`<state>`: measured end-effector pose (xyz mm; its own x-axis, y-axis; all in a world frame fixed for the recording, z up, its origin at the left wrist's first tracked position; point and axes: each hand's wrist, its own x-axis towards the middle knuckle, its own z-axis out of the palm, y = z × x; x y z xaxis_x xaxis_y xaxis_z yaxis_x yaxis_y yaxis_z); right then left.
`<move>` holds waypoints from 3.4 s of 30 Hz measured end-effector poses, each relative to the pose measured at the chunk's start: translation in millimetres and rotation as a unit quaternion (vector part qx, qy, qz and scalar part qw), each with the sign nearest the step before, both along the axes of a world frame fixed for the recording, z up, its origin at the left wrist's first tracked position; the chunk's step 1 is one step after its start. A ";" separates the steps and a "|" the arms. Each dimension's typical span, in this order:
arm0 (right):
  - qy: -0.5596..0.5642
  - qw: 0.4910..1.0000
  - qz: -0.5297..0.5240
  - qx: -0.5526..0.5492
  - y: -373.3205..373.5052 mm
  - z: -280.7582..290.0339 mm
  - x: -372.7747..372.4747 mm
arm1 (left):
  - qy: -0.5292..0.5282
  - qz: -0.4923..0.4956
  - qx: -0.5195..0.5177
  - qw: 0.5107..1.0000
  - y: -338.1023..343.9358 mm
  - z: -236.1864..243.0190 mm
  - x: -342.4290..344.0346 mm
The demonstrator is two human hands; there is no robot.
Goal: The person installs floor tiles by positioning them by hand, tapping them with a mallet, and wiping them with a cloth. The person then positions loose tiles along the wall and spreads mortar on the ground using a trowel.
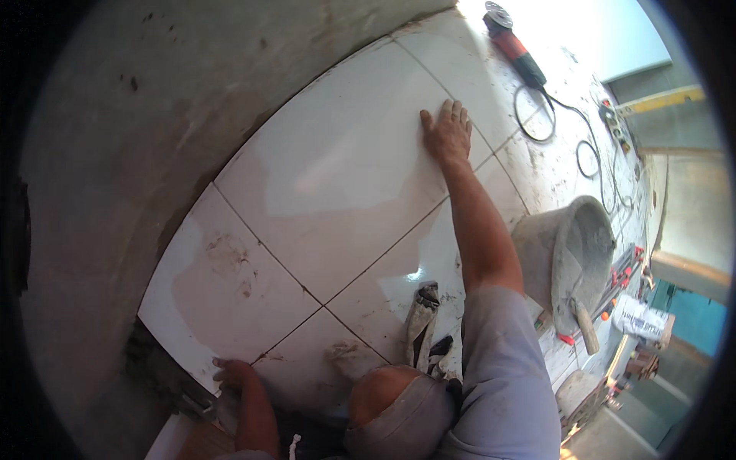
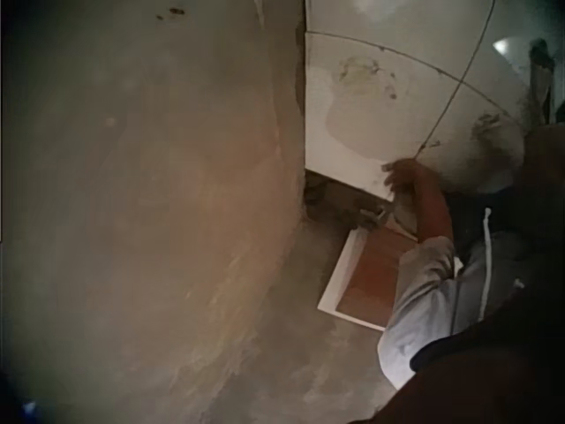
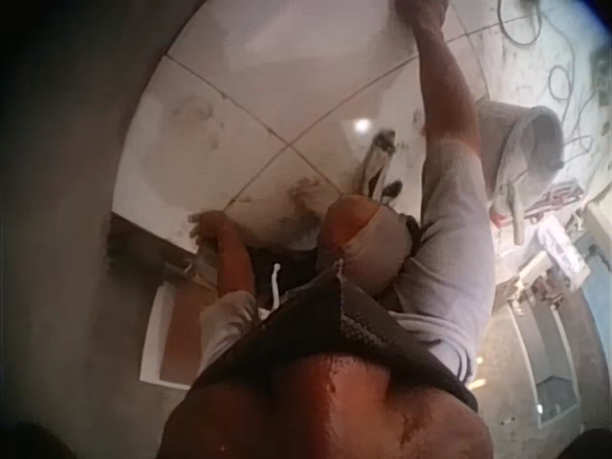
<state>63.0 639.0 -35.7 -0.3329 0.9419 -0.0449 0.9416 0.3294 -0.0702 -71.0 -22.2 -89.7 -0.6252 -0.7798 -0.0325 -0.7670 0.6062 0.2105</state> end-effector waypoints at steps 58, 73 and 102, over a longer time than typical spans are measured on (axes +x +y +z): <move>0.050 0.880 0.461 -0.101 -349.1 33.8 -224.8 | 0.000 -0.629 0.009 0.777 124.9 75.9 -137.0; 0.273 0.961 0.030 -0.015 -292.4 131.7 103.7 | 0.063 -0.582 -0.097 0.805 115.3 64.3 -142.8; 0.492 0.696 0.333 -0.403 -332.5 295.8 -177.9 | 0.033 -0.626 -0.065 0.776 71.7 80.2 -158.7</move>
